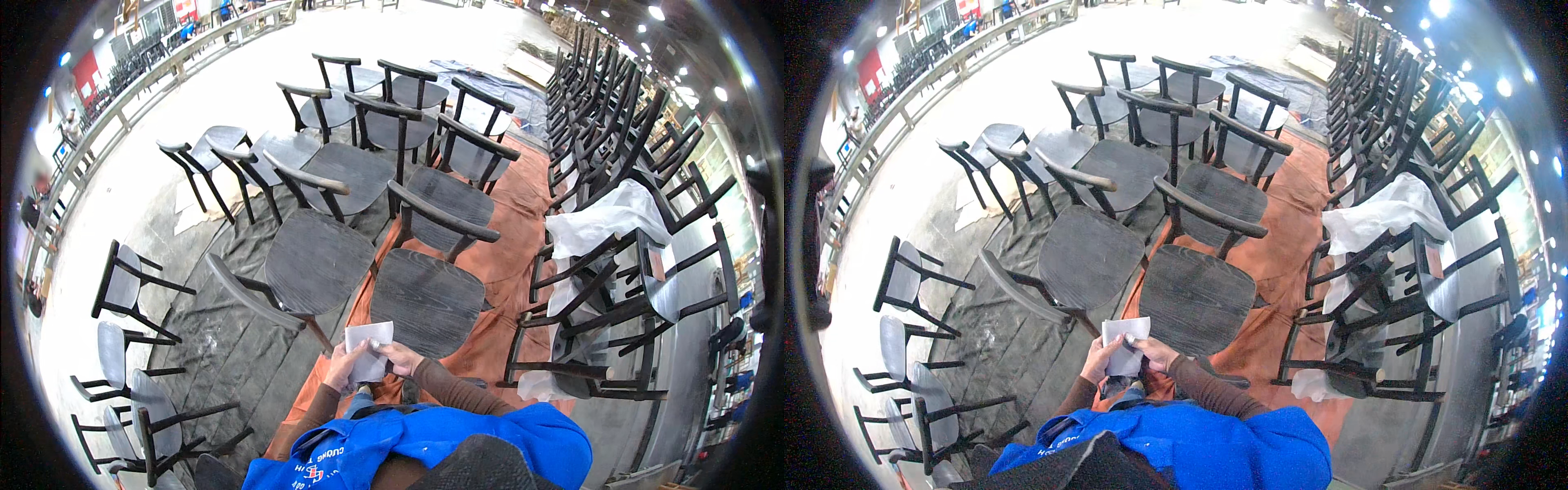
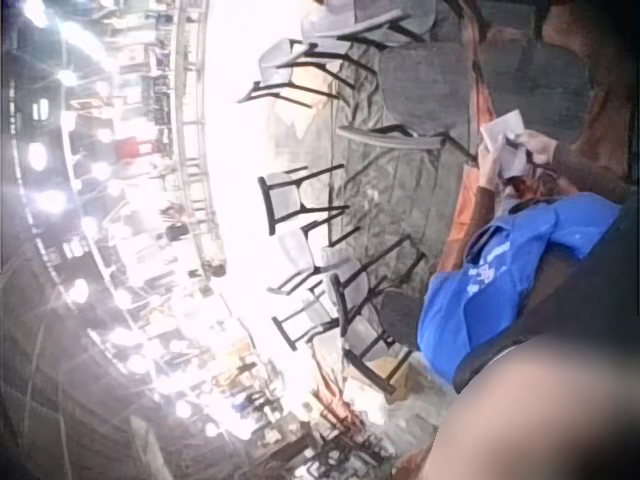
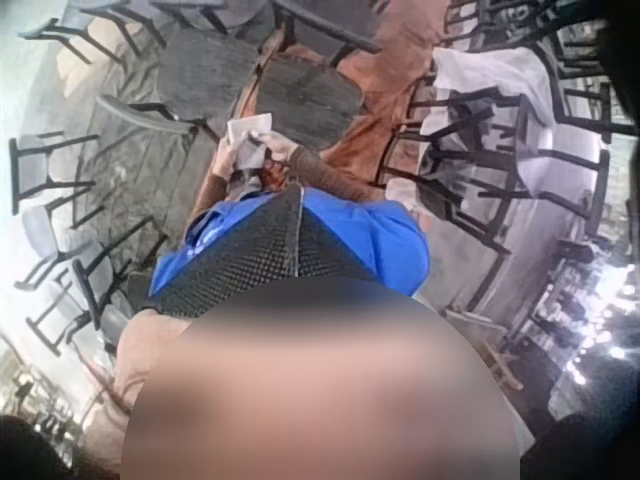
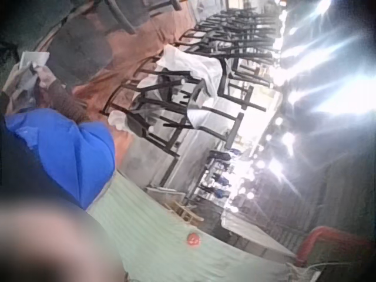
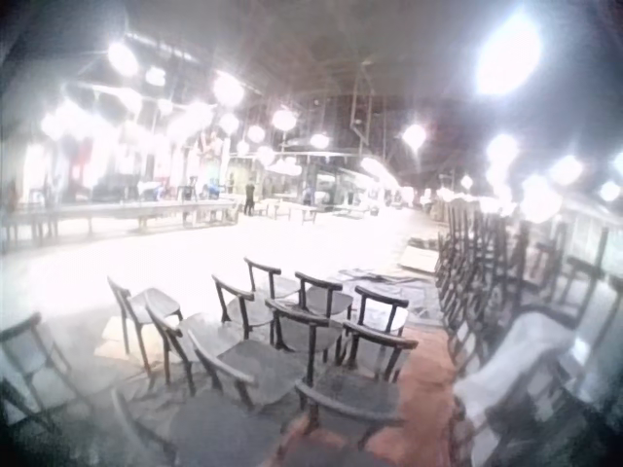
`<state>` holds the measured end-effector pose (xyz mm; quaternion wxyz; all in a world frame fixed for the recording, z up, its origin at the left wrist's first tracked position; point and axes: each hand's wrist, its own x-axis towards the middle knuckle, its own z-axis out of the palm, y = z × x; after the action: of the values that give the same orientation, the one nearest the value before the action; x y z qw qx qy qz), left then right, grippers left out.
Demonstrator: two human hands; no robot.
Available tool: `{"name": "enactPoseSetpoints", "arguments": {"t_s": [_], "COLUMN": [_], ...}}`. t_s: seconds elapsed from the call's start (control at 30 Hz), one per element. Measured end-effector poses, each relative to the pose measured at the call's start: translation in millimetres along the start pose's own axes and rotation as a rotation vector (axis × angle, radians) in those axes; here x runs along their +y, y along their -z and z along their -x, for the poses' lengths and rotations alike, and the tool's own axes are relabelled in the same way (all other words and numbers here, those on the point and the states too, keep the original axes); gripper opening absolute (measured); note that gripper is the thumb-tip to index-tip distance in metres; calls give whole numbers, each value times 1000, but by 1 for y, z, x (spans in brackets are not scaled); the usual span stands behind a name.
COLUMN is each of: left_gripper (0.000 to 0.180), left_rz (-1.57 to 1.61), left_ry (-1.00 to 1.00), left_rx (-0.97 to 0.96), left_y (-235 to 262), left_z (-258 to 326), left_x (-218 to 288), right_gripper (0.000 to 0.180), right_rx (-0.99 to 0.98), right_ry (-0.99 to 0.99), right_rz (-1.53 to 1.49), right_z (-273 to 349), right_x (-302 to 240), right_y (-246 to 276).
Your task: The person walks to a row of black chairs and wipes the armrests and seats with a white cloth. The person handles each chair one at a time, wiping different parts of the chair before moving to the next.
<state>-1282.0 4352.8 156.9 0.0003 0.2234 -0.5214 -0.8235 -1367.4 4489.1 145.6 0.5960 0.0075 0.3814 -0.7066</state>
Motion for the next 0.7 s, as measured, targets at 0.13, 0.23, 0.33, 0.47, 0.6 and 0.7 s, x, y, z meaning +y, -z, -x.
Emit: {"name": "enactPoseSetpoints", "arguments": {"t_s": [0.13, 0.23, 0.33, 0.47, 0.6, 0.7], "left_gripper": [31, 30, 30, 32, 29, 34], "left_rz": [46, 182, 234, 226, 322, 436], "left_ry": [75, -97, -160, -239, -294, -240], "left_rx": [98, 294, 496, 632, 904, 911], "left_y": [1, 12, 25, 31, 31, 38], "left_z": [12, 28, 51, 96, 151, 188], "left_x": [-15, -29, -37, -55, -101, -148], "right_gripper": [45, 59, 69, 72, 80, 83], "right_rx": [27, 88, 49, 72, 28, 95], "right_ry": [133, 317, 199, -51, -72, -111], "right_rz": [634, 1298, 1715, 1672, 1654, 1633], "right_z": [29, 67, 91, 85, 64, 60], "right_x": [-2, 5, 16, 30, 33, 34], "right_y": [29, 61, 92, 116, 124, 129]}}
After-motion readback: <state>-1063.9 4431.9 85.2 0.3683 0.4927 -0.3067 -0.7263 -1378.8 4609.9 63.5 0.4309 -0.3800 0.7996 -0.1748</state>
